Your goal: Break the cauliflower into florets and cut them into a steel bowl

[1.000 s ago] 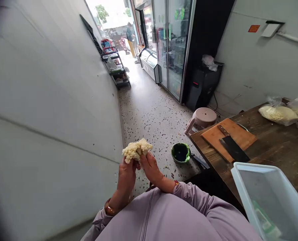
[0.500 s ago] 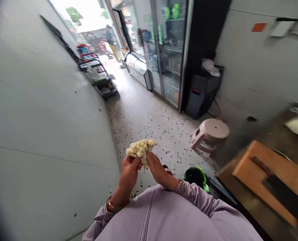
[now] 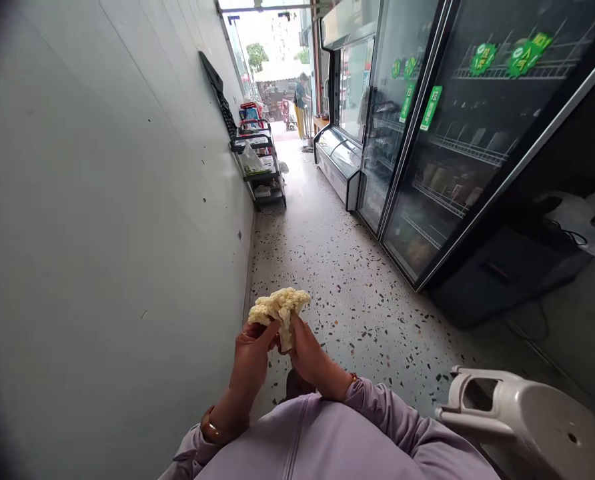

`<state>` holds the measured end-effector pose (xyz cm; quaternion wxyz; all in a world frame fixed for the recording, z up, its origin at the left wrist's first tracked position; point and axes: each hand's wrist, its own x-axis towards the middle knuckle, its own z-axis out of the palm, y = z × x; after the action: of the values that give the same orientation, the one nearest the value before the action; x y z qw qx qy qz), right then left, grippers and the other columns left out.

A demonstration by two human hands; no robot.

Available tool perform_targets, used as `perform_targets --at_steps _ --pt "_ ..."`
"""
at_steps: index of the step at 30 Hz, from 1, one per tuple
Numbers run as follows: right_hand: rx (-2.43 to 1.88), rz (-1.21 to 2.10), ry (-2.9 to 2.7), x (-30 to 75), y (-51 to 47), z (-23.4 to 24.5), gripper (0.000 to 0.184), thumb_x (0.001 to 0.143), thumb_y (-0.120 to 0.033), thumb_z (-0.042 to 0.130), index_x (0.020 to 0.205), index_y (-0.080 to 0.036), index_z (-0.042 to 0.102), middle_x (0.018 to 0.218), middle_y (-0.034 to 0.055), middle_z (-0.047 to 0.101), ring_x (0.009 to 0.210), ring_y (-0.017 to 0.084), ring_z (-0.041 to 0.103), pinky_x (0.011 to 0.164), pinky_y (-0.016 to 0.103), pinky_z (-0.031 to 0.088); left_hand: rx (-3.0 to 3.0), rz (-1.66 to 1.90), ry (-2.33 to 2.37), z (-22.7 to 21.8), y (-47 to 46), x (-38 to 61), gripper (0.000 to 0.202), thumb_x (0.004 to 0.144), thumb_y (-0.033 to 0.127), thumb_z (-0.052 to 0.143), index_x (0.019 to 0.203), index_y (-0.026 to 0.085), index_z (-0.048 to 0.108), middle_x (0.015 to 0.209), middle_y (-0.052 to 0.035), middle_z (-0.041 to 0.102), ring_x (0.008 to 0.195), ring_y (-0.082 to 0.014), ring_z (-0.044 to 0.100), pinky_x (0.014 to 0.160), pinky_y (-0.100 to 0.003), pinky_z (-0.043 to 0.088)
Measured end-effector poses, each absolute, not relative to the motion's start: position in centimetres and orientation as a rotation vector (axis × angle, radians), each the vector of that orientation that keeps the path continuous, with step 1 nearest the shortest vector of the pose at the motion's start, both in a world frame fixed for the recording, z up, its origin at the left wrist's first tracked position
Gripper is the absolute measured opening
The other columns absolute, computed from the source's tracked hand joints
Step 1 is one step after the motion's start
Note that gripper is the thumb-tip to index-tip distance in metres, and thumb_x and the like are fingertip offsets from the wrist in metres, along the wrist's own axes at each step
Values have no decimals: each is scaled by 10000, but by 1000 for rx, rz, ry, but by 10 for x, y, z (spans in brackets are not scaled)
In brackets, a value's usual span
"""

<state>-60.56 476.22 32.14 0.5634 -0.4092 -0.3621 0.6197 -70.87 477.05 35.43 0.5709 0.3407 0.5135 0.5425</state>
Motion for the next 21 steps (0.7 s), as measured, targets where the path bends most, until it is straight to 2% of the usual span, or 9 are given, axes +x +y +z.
perform_targets --at_steps 2,6,13,17,21 --pt "-930 1544 -654 -612 4831 314 533 864 -735 476 874 -218 605 674 -6 561 595 137 466 530 258 367 844 1248 1137 349 4842 -708 396 599 388 881 878 175 698 715 -3 674 635 -135 609 571 -240 476" --pt "-875 1529 -298 -614 4960 321 463 812 -684 601 903 -230 601 636 -44 547 546 119 446 500 232 320 913 1191 990 351 4980 -695 389 607 369 878 888 173 692 822 -38 725 719 -165 659 646 -268 526" --pt "-904 1352 -177 -601 5139 346 442 863 -618 547 1116 -261 613 848 15 695 709 184 610 549 264 410 1017 1072 911 351 5175 -665 388 654 388 854 915 151 690 852 -55 730 764 -178 659 696 -288 543" --pt "-925 1331 -168 -589 5251 332 439 863 -623 540 1096 -257 606 840 18 684 694 181 594 544 267 410 977 1076 923 338 5285 -652 394 648 389 858 924 156 699 864 -49 732 764 -173 653 702 -288 546" --pt "-966 1360 -215 -570 5383 318 413 847 -628 564 998 -245 590 757 -13 613 614 135 495 519 237 361 882 1122 968 334 5409 -638 364 636 393 865 868 169 697 767 -14 700 668 -141 624 633 -259 518"
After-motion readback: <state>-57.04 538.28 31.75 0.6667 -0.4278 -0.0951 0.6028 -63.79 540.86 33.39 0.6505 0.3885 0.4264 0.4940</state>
